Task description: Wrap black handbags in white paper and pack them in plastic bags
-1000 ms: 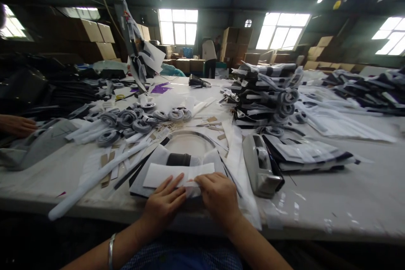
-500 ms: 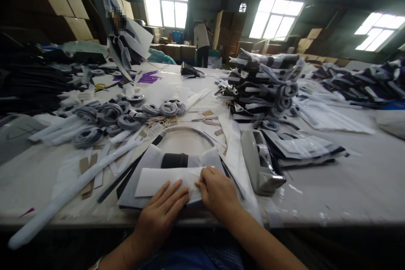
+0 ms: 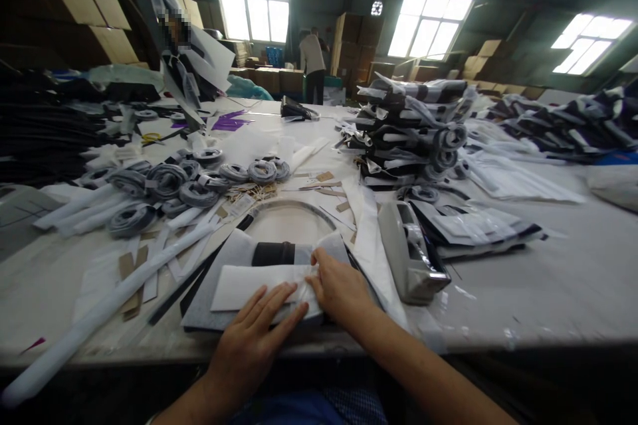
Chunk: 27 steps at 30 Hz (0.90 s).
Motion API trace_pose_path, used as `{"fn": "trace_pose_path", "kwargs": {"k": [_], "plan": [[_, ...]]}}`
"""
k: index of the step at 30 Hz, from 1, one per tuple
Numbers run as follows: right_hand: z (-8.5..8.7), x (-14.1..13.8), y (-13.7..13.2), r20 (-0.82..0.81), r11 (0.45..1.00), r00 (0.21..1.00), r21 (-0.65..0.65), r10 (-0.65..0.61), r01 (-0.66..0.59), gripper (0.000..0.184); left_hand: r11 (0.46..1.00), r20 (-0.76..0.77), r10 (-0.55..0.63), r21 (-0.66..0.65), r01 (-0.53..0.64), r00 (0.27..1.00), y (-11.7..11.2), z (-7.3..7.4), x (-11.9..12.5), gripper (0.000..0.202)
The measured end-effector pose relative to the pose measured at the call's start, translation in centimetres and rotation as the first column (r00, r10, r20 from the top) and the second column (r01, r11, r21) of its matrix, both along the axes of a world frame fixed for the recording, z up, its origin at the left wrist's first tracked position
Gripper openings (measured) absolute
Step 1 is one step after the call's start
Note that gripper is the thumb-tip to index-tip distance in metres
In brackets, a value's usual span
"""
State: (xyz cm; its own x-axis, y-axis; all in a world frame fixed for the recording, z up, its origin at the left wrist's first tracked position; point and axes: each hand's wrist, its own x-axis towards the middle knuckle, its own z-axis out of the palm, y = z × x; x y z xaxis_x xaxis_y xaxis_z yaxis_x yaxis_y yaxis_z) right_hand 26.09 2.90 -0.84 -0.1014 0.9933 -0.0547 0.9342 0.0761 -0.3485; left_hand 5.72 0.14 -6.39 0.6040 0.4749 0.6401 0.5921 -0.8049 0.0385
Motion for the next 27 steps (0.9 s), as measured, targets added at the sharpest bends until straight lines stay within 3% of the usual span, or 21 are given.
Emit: {"fn": "trace_pose_path", "kwargs": {"k": [7, 10, 13, 15, 18, 19, 22, 27], "plan": [[-0.2, -0.2, 0.7, -0.03, 0.997, 0.999, 0.078, 0.024, -0.021, 0.013, 1.0, -0.218, 0.004, 0.012, -0.001, 0.976, 0.2, 0.1, -0.2, 0.046], [0.3, -0.1, 0.2, -0.047, 0.994, 0.998, 0.106, 0.044, -0.038, 0.007, 1.0, -0.22, 0.015, 0.016, -0.012, 0.975, 0.2, -0.1, -0.1, 0.049], [1.3, 1.9, -1.1, -0.116, 0.976, 0.992, 0.217, 0.046, -0.02, 0.001, 1.0, -0.19, 0.02, 0.025, -0.016, 0.982, 0.2, -0.3, 0.0, 0.052], [2.0, 5.1, -2.4, -0.172, 0.919, 0.985, 0.384, -0.025, 0.09, 0.008, 1.0, -0.169, 0.018, 0.023, -0.015, 0.985, 0.2, -0.2, 0.0, 0.053], [2.4, 11.3, -4.1, -0.207, 0.747, 0.943, 0.574, -0.262, 0.334, 0.017, 1.0, -0.144, 0.011, 0.008, -0.01, 0.99, 0.1, -0.1, 0.1, 0.052], [2.3, 13.3, -4.5, -0.229, 0.708, 0.908, 0.57, -0.35, 0.417, 0.019, 1.0, -0.139, 0.011, 0.004, -0.01, 0.99, 0.1, -0.1, 0.1, 0.052], [1.5, 17.4, -4.7, -0.381, 0.69, 0.773, 0.358, -0.507, 0.629, 0.023, 1.0, -0.147, 0.017, 0.006, -0.017, 0.989, 0.1, -0.2, 0.0, 0.054], [0.3, 18.1, -3.4, -0.57, 0.713, 0.63, 0.106, -0.527, 0.693, 0.039, 0.998, -0.236, 0.01, 0.056, 0.003, 0.972, 0.2, -0.4, -0.3, 0.06]]}}
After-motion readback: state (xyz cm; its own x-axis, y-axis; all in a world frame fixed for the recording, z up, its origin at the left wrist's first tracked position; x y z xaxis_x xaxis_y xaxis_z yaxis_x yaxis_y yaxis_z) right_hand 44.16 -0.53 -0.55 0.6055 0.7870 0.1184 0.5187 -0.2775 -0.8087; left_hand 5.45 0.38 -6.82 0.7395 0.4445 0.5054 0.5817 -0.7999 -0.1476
